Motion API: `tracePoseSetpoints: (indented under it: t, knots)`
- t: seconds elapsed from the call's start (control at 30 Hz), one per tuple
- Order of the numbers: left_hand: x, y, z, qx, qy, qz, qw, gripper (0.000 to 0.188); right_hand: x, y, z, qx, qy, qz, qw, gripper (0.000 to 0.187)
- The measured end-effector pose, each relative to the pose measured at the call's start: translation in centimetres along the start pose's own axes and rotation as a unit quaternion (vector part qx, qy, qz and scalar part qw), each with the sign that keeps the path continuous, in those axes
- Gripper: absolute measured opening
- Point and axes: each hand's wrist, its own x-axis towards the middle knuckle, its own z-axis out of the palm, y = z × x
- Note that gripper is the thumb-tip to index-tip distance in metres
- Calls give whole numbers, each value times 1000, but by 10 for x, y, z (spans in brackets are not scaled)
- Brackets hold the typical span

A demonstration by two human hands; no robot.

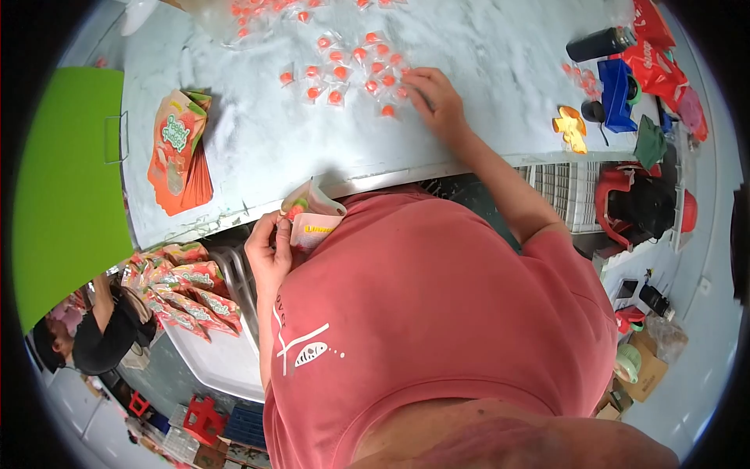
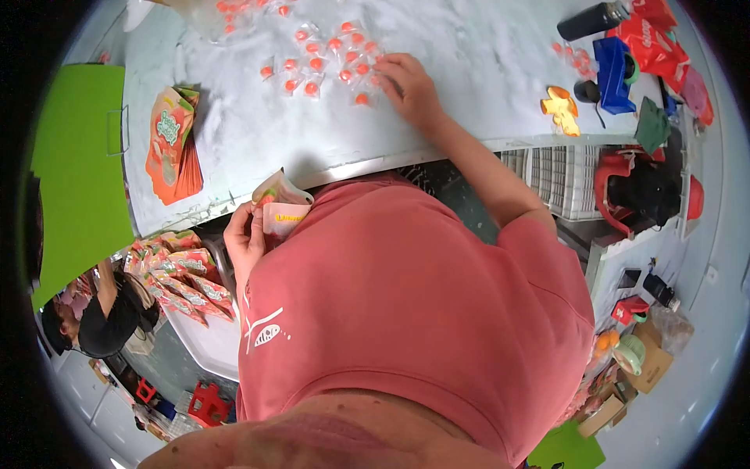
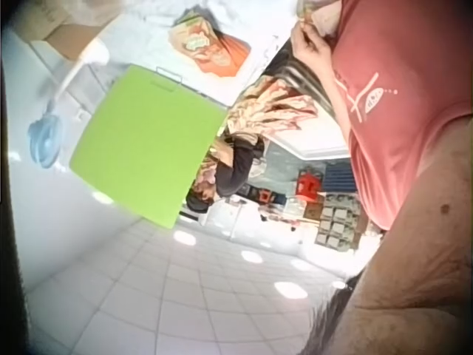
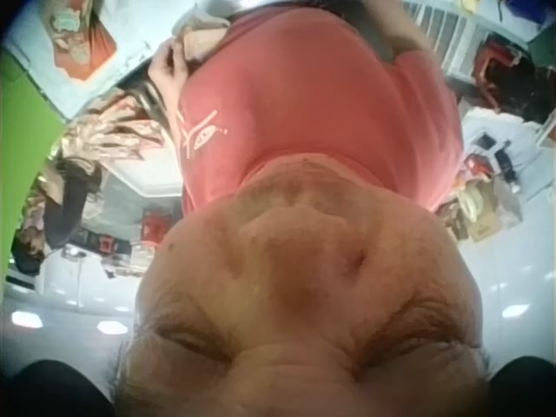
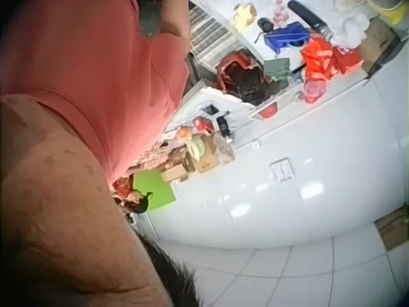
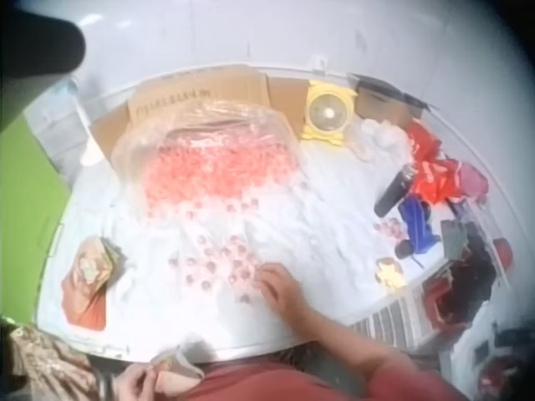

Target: Packaging small red candies into labeled plastic bags at a workstation.

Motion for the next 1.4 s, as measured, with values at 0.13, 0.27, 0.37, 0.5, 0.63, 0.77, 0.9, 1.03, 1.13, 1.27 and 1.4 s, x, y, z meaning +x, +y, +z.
tracePoseSetpoints:
  t: [0.13, 0.27, 0.37, 0.5, 0.63, 0.77, 0.9, 1.03, 1.13, 1.27, 1.4]
  knots:
    - [0, -17, 1, -5, -28, 2, 1000, 14, 0, -20, 8, -66, -53, -92, 992, 35]
    - [-2, -18, 3, -12, -23, 9, 1000, 14, 3, -26, 17, -120, -90, -113, 982, 44]
    - [-5, -10, 2, 2, -19, -6, 1000, 14, -1, -27, 21, -170, -114, -147, 968, 49]
    - [-6, -14, 3, -2, -6, 12, 1000, 14, -10, -32, 24, -208, -149, -132, 958, 46]
    - [-5, -12, 2, -23, -13, -21, 999, 14, -16, -50, 24, -204, -195, -123, 952, 44]
    - [-6, -8, 4, -20, -4, 13, 1000, 13, -18, -60, 48, -155, -198, -149, 956, 47]
    - [-11, -11, 6, -25, 3, -8, 1000, 13, -4, -77, 88, -104, -215, -219, 946, 50]
    - [-14, -12, 8, -31, 8, -3, 999, 13, 25, -87, 133, 69, -212, -204, 953, 49]
    - [-20, -11, 6, -19, 27, 32, 999, 13, 37, -90, 135, 167, -189, -95, 963, 40]
    - [-26, -6, 4, -59, 39, -46, 996, 13, 32, -67, 119, 140, -106, -105, 979, 30]
    - [-18, -15, 4, -25, 40, 43, 998, 13, 16, -71, 97, 135, -131, -64, 980, 28]
